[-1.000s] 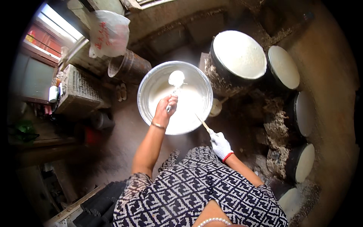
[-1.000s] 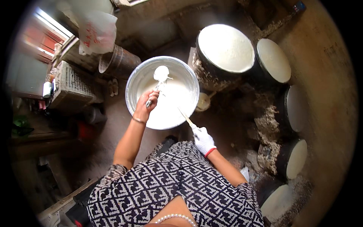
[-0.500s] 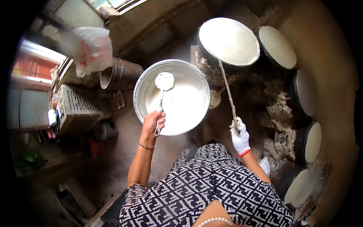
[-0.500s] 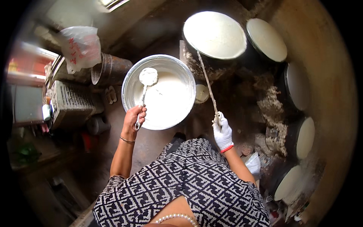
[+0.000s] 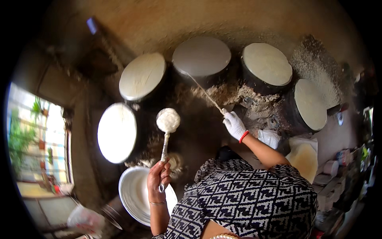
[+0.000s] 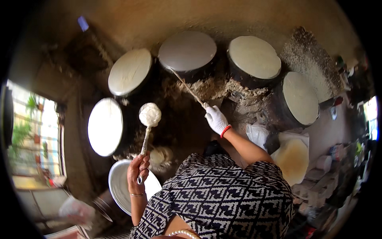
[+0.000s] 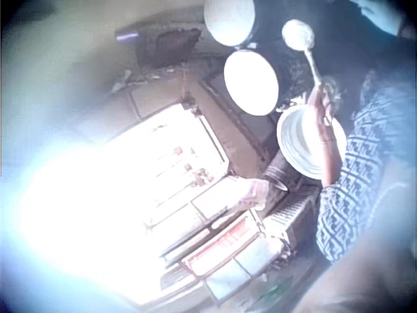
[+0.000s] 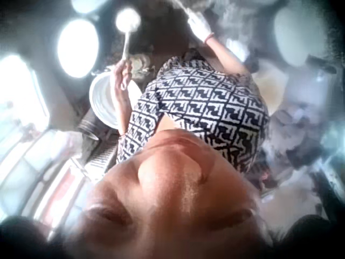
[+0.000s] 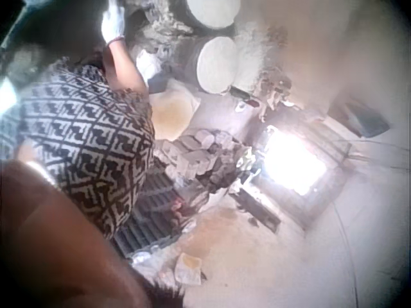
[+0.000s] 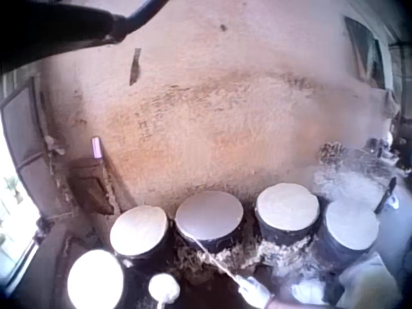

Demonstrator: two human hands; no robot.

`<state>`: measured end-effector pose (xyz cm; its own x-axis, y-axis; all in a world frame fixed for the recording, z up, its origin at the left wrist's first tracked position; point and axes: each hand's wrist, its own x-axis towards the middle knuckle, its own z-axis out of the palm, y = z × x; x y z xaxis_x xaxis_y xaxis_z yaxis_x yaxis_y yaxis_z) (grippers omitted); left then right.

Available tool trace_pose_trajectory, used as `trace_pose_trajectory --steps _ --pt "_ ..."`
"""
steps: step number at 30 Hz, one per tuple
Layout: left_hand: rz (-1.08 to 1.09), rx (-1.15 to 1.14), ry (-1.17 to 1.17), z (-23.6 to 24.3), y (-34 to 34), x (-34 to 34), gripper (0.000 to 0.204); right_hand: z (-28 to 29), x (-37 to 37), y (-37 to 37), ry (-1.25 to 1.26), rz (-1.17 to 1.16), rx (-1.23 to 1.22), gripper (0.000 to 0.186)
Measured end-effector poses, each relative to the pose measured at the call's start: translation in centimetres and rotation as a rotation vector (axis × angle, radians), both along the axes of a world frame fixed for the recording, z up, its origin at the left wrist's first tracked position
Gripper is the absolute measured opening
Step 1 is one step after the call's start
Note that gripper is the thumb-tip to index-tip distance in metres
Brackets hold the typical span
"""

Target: The person pours white batter onto circular hot plates using a ladle and spreads it into thin sheets with a wooden stick. They then peel the cooked sheets off the plates by hand and place them onto a stack.

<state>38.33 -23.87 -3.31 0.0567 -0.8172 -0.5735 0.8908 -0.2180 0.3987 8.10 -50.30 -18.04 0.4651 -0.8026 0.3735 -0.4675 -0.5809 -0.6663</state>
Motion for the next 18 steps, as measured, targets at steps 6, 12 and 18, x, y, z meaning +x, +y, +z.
trace_pose_trajectory --steps 6,12,18 --pt "-0.226 -0.121 0.146 3.8 -23.4 -4.7 0.034 -2.7 -6.9 -17.5 0.18 -0.216 0.094 0.041" --pt "-0.347 -0.223 0.098 6.0 -41.6 -7.2 0.032 -0.5 -8.0 -25.5 0.083 -0.118 0.208 0.031" --pt "-0.426 -0.153 -0.154 2.3 -55.1 -7.6 0.024 -1.6 -8.9 -26.3 -0.094 -0.431 0.204 0.03"
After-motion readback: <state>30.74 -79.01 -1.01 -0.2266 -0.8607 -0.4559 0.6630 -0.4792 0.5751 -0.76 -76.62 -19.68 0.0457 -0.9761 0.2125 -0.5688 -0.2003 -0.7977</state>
